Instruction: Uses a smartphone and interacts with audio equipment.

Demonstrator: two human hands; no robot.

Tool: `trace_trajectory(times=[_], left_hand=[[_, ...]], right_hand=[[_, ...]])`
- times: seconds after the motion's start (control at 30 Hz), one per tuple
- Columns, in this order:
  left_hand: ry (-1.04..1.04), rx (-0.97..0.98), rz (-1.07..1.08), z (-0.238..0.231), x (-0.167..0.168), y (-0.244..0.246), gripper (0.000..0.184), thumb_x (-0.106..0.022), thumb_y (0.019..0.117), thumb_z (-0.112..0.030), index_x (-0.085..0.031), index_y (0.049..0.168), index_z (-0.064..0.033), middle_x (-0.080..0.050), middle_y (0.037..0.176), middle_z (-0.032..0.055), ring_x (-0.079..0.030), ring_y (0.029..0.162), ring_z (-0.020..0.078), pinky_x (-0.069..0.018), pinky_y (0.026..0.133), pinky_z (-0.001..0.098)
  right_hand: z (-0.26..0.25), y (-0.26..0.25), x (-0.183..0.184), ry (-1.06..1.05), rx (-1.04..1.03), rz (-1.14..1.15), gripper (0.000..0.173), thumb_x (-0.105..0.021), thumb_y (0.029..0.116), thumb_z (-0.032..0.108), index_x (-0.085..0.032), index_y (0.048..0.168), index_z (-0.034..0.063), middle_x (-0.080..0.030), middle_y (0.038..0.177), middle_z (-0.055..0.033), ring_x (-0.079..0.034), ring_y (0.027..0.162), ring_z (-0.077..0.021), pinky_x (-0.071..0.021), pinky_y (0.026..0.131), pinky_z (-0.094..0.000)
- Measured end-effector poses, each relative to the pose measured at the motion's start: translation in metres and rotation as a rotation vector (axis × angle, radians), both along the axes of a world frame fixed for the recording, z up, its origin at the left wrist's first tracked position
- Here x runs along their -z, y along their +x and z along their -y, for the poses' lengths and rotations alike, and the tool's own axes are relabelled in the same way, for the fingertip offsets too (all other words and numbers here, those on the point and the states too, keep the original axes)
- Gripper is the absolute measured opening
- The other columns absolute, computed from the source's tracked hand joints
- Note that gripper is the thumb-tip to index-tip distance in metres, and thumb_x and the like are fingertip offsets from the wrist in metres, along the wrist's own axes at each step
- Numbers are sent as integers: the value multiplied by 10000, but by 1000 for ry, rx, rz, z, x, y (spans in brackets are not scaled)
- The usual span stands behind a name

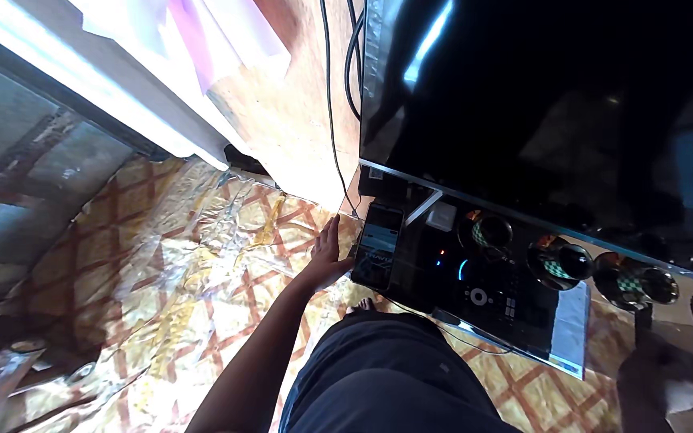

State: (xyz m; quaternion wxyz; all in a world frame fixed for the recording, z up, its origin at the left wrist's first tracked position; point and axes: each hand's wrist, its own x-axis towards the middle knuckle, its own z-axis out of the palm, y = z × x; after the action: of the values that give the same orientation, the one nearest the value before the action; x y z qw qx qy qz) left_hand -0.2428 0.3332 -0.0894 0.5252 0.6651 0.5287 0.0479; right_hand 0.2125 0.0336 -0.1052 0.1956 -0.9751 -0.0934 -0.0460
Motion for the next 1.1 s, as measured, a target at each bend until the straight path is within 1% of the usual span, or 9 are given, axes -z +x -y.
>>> trace_trajectory(times=[0.2,0.4,0.47,0.57,0.7,0.9,0.97,1.03,1.1], left_hand=[[13,4,-7,0,2,0,1010,-670,881,-297,-41,1657,-148,-20,1714,171,-31,1570,410,-133,1225,624],[12,5,-13,1,2,0,1022,-690,880,-306,-43,1657,-151,-12,1717,161,-31,1570,412,-134,1221,630],[13,5,-14,0,2,0,1034,-698,876,-311,-40,1657,-148,-10,1717,160,-29,1570,413,-137,1220,633],[18,12,-22,0,2,0,1075,-726,858,-318,-26,1657,-149,-1,1717,161,-33,1570,408,-142,1219,632],[40,13,-30,1,4,1,1136,-794,824,-310,-39,1655,-141,-21,1715,170,-67,1564,418,-144,1222,624],[38,15,-46,1,3,2,1165,-813,808,-309,-31,1656,-148,-15,1717,162,-62,1564,419,-142,1220,631],[40,7,-49,2,3,2,1134,-795,827,-315,-40,1656,-148,-25,1715,166,-66,1562,425,-146,1213,644],[56,0,-49,2,4,3,1042,-735,895,-343,-54,1655,-136,-41,1713,173,-71,1562,429,-142,1208,660],[81,-13,-54,3,5,5,945,-652,973,-428,-73,1655,-122,-68,1710,185,-91,1560,432,-147,1204,667]], right_hand=[[1,1,1,11,-15,3,542,-438,1079,410,-636,1254,-63,-633,1264,-308,-600,1219,-444,-434,1041,-605],[-1,-1,-1,8,-6,3,521,-446,1076,399,-647,1249,-50,-645,1258,-286,-603,1221,-425,-434,1045,-590],[0,0,1,13,-13,5,520,-446,1076,397,-648,1239,-53,-643,1251,-293,-603,1214,-428,-435,1039,-592],[1,1,2,12,-15,13,519,-443,1077,392,-644,1251,-55,-638,1261,-300,-601,1219,-436,-435,1038,-598],[2,1,0,17,-14,-9,531,-449,1075,401,-636,1264,-59,-636,1259,-305,-601,1212,-443,-436,1041,-603],[1,0,-1,3,-4,-1,534,-450,1074,412,-645,1247,-54,-647,1246,-299,-607,1215,-437,-437,1046,-595],[2,1,1,4,-6,7,526,-452,1074,411,-651,1234,-49,-652,1236,-290,-614,1202,-430,-444,1035,-594],[2,0,0,7,-13,6,532,-446,1077,411,-648,1236,-55,-652,1229,-298,-614,1195,-439,-446,1025,-602],[2,-1,-1,4,-12,1,536,-440,1078,417,-650,1238,-49,-652,1232,-299,-611,1202,-442,-439,1028,-608]])
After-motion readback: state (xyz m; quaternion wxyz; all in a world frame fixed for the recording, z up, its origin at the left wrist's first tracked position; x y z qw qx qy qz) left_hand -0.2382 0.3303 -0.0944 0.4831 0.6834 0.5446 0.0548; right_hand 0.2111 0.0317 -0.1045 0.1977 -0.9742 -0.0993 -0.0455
